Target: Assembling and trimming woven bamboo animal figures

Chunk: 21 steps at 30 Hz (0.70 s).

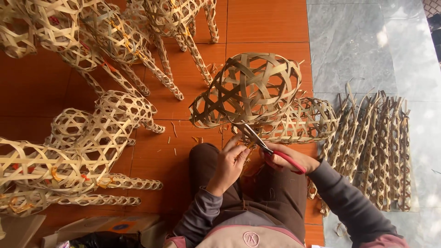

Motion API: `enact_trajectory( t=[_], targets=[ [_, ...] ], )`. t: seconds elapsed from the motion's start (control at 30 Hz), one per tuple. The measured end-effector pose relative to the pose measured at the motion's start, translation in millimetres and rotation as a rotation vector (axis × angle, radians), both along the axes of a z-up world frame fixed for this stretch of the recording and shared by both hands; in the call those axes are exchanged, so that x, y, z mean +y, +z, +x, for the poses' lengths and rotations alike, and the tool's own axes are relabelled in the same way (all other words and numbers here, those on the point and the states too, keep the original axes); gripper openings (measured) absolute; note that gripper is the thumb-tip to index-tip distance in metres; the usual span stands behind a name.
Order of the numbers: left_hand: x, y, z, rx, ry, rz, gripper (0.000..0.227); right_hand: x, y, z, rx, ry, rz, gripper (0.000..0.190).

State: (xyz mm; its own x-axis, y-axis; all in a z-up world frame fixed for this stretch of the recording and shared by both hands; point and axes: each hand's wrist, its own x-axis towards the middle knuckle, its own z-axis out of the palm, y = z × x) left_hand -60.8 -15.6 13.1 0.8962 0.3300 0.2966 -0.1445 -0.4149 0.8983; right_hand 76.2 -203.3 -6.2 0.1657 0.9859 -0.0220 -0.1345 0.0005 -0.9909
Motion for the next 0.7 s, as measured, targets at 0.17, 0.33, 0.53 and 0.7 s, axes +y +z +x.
enact_trajectory(
  t=[0.17,0.33,0.53,0.7],
  targets=[
    [6.6,-9.3,-2.3,0.033,-0.032,0.057,0.015,-30.2,-15.2,-25.1,-0.248,-0.234,-0.12,0.049],
    [14.9,14.1,-4.1,0.041,-0.19,0.202,0.011,-139.5,-114.8,-82.7,-0.605,-0.672,-0.501,0.064],
    [22.8,8.4,-10.8,0.216,-0.252,0.291,0.051,-274.0,-280.6,-218.0,-0.368,-0.937,-1.363,0.041],
    [29.3,15.3,-9.7,0.22,-0.17,0.326,0.026,-275.1,-305.7,-212.2,-0.155,-0.117,-1.688,0.039]
  ],
)
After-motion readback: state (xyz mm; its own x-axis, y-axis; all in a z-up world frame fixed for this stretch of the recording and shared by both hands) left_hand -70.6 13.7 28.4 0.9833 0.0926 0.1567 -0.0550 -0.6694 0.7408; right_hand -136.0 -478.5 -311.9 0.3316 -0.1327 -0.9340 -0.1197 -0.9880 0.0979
